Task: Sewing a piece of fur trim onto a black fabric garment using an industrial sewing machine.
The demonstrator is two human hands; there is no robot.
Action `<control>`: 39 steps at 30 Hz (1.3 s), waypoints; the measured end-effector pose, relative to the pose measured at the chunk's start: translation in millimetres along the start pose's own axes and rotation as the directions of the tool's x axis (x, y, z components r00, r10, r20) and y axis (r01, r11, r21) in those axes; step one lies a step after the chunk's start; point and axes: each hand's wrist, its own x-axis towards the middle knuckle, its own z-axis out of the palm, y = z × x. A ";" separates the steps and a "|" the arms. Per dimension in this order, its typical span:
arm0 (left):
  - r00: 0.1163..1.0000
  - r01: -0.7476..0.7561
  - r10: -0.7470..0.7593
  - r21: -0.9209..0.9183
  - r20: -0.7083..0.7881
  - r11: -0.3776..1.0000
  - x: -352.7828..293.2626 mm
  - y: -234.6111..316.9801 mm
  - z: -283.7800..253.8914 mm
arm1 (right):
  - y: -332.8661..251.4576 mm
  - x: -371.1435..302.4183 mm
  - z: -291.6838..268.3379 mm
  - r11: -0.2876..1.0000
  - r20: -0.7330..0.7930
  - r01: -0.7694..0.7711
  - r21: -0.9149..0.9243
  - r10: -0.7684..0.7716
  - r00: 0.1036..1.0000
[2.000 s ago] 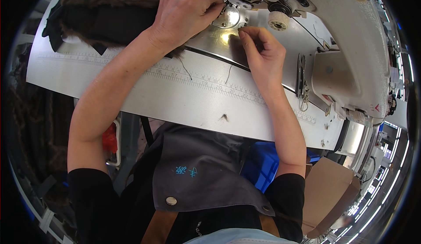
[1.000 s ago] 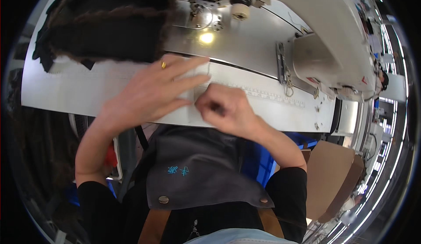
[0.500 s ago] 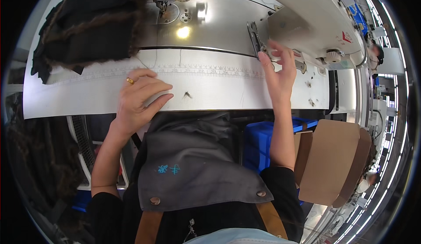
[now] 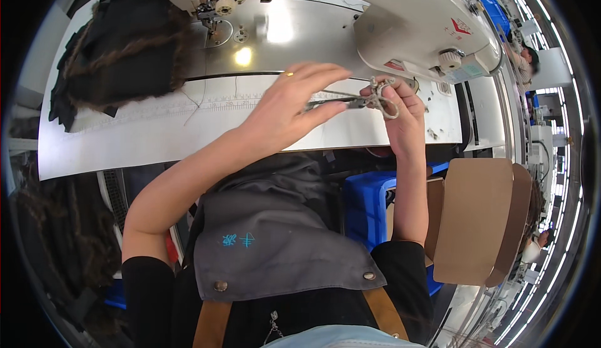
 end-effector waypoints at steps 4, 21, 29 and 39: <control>0.892 0.429 -0.293 -0.444 0.343 0.786 23.1 9.9 20.5 | -3.9 -17.4 3.2 0.997 -0.016 0.053 0.064 -0.052 0.999; 0.828 0.526 -0.342 -0.401 0.445 0.750 12.7 21.9 51.3 | 5.0 -50.7 -4.2 0.985 -0.260 -0.031 0.172 0.076 0.963; 0.957 0.279 -0.246 -0.244 0.155 0.929 -6.1 11.9 75.0 | 23.2 -59.0 1.2 0.992 -0.290 0.018 0.125 0.019 0.957; 0.932 0.353 -0.285 -0.372 0.226 0.859 45.3 5.5 20.1 | 46.0 -85.0 -23.5 0.987 -0.161 -0.120 -0.108 0.102 0.982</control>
